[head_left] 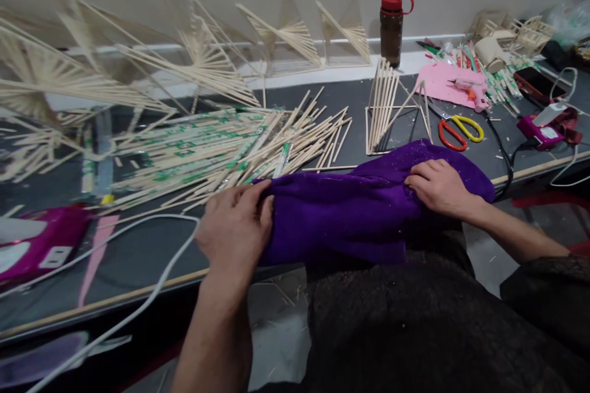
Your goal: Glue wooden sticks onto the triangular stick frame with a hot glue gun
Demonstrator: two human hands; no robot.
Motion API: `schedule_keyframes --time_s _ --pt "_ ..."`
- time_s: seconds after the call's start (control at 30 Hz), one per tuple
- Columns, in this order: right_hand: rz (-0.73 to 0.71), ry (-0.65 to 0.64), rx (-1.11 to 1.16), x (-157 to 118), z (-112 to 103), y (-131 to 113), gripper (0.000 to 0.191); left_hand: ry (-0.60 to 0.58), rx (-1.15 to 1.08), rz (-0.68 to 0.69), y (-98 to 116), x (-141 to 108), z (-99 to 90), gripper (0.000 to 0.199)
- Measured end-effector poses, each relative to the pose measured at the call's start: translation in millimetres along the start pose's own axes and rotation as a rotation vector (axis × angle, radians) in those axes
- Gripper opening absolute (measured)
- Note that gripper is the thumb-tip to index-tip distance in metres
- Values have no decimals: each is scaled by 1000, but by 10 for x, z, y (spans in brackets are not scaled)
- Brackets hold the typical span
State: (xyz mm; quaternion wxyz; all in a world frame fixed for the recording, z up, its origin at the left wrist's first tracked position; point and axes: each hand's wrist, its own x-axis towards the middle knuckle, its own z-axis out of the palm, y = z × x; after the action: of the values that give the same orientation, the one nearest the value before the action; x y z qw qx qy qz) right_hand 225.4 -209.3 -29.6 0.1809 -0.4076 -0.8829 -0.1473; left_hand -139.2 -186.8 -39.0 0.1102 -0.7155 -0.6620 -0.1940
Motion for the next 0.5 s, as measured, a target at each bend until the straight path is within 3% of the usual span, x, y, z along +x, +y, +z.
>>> schedule_keyframes --time_s 0.1,0.2,0.27,0.33,0.4,0.5 --pt "73 -67 -2 -15 20 141 23 29 11 11 16 -13 -37 42" --pt "204 -107 26 9 43 218 22 144 6 39 63 -73 -105 36" --pt "273 -108 49 24 74 247 20 192 -43 156 89 -161 -141 30" --pt "330 -77 91 16 104 273 19 110 -124 386 93 -279 -150 30" --pt "372 -27 156 -14 117 301 18 -49 -177 600 68 -402 -124 37" --pt "359 23 226 -69 100 337 18 -148 -185 696 -10 -526 -50 36"
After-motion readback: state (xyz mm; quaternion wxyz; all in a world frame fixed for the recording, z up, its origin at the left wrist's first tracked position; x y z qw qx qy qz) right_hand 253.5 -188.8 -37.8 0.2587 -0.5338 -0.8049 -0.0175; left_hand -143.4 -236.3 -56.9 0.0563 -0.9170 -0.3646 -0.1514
